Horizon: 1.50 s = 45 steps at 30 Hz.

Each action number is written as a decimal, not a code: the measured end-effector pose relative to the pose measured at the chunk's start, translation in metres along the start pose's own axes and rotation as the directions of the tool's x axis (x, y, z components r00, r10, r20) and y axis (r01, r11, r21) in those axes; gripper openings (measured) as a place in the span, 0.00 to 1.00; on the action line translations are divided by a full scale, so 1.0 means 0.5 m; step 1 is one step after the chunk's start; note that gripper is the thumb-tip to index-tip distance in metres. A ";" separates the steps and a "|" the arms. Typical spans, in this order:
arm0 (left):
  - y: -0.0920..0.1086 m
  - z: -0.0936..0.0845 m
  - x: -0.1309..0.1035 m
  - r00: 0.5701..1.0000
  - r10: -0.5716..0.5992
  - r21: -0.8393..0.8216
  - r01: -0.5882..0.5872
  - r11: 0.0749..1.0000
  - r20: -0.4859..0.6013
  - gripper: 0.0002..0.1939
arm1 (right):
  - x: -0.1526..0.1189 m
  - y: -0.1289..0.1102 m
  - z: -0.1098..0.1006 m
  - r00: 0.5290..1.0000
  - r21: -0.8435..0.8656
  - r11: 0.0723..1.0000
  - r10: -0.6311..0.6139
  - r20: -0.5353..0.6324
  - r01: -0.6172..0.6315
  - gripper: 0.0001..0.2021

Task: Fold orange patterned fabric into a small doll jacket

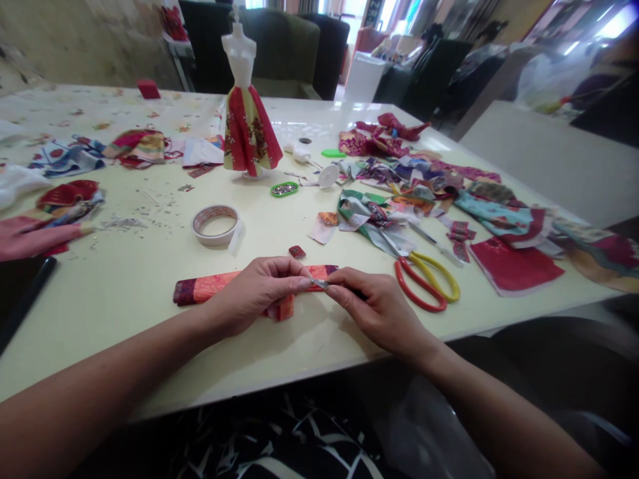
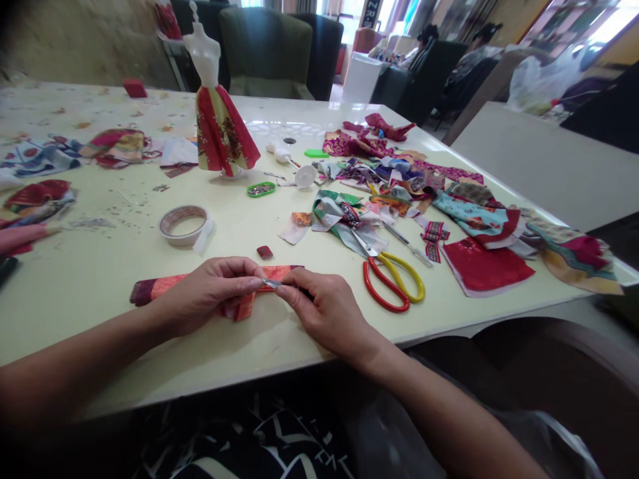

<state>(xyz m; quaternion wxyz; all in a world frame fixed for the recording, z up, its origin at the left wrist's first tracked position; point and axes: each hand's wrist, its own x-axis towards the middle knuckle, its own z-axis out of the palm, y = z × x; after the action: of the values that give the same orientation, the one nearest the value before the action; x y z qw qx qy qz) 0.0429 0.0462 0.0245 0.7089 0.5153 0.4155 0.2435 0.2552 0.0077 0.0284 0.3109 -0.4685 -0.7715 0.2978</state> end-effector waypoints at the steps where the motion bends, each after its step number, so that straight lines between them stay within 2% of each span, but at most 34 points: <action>1: 0.000 0.000 0.000 1.000 0.001 0.005 -0.001 1.000 0.001 0.14 | 0.000 0.000 0.000 1.000 -0.001 1.000 0.000 0.000 0.000 0.11; 12: -0.002 -0.003 -0.002 1.000 0.007 -0.002 -0.007 1.000 0.019 0.15 | -0.005 0.002 0.003 0.997 -0.047 0.998 -0.047 -0.060 0.044 0.10; 21: -0.005 -0.001 0.001 0.999 -0.014 -0.090 0.017 0.996 0.037 0.13 | -0.005 0.003 0.004 0.996 -0.075 0.995 -0.067 -0.058 0.063 0.10; 31: -0.009 -0.004 0.002 0.995 -0.038 -0.195 0.055 0.979 0.092 0.12 | -0.008 0.011 0.008 0.972 -0.235 0.956 -0.206 -0.112 0.176 0.09; 40: -0.008 -0.002 0.001 0.995 -0.026 -0.200 0.044 0.979 0.092 0.12 | -0.007 0.007 0.007 0.975 -0.144 0.976 -0.180 -0.130 0.161 0.07; 45: -0.007 -0.001 0.001 0.995 -0.028 -0.224 0.048 0.973 0.092 0.12 | -0.007 0.007 0.008 0.976 -0.165 0.972 -0.186 -0.116 0.166 0.07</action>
<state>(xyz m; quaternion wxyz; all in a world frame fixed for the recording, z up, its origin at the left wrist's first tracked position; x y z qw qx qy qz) 0.0427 0.0456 0.0210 0.7851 0.4336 0.3633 0.2522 0.2557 0.0051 0.0226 0.3487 -0.4392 -0.8088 0.1773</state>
